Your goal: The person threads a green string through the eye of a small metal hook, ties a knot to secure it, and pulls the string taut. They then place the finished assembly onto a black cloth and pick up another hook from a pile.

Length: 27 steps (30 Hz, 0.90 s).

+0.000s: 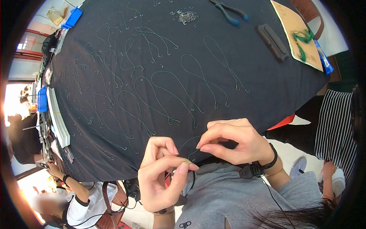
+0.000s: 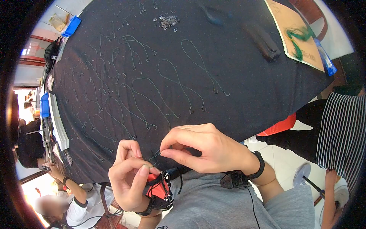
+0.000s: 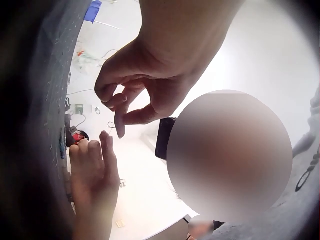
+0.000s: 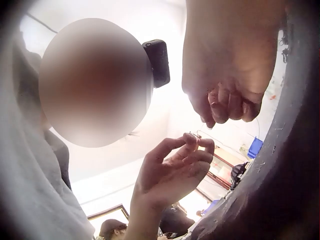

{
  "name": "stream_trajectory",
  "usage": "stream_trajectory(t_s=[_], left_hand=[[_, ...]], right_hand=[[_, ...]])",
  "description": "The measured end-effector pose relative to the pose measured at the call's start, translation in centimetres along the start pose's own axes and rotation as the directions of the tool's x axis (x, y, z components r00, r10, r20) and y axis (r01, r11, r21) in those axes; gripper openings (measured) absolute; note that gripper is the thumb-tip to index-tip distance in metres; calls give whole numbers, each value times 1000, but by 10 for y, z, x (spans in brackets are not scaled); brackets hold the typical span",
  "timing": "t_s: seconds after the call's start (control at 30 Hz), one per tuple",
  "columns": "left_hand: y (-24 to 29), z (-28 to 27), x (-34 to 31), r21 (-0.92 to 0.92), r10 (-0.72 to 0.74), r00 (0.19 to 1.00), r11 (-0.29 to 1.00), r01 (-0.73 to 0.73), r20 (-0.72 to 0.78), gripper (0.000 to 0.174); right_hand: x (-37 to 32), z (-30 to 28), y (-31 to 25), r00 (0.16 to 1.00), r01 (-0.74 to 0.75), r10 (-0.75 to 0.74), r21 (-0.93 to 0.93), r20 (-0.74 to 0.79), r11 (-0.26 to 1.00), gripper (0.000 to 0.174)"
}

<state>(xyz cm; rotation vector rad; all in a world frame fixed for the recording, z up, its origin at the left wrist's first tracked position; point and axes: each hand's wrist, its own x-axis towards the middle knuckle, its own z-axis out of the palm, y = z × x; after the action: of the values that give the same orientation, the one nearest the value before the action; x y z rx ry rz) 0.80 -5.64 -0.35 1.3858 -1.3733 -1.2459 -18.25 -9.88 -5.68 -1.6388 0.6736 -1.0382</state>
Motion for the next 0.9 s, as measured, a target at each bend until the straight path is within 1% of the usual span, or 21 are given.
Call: stream_trajectory(t_s=[0.1, 0.2, 0.23, 0.33, 0.43, 0.47, 0.53, 0.63, 0.7, 0.73, 0.9], left_hand=[[1, 0, -1, 5, 6, 1000, 1000, -6, -3, 10], [-1, 0, -1, -1, 6, 1000, 1000, -6, -5, 9], [-1, -1, -1, -6, 6, 1000, 1000, -6, -6, 9], [-1, -3, -2, 17, 27, 1000, 999, -27, 13, 8], [-1, -2, -1, 0, 25, 1000, 1000, -25, 19, 8], [1, -2, -1, 18, 4, 1000, 1000, -4, 11, 7], [4, 0, -3, 52, -36, 999, 998, 36, -6, 14], [4, -1, -3, 51, -39, 999, 998, 39, 2, 14], [0, -3, -2, 29, 4, 1000, 1000, -4, 20, 8], [-1, -4, -2, 18, 25, 999, 1000, -26, 28, 10], [-1, -3, -1, 36, 24, 999, 999, -25, 22, 10]], right_hand=[[-2, -2, -11, 987, -163, 161, 57, 27, 985, 19], [-1, 1, -4, 1000, 16, -17, 91, 8, 996, 22], [-1, -1, -3, 998, 41, -44, 79, 45, 996, 23], [4, 1, -8, 997, 62, -60, -31, 56, 998, 22], [5, 4, -10, 996, 52, -52, -3, 74, 999, 20], [5, 5, -10, 996, 66, -66, -7, 66, 998, 19], [5, 6, -8, 994, 95, -94, -16, 50, 995, 18], [5, 7, -6, 989, 127, -125, -22, 72, 992, 15], [6, 5, -8, 990, 120, -118, -29, 74, 992, 13], [7, 4, -10, 991, 117, -114, -32, 75, 993, 12], [6, 2, -14, 990, 124, -120, -51, 67, 991, 11]])
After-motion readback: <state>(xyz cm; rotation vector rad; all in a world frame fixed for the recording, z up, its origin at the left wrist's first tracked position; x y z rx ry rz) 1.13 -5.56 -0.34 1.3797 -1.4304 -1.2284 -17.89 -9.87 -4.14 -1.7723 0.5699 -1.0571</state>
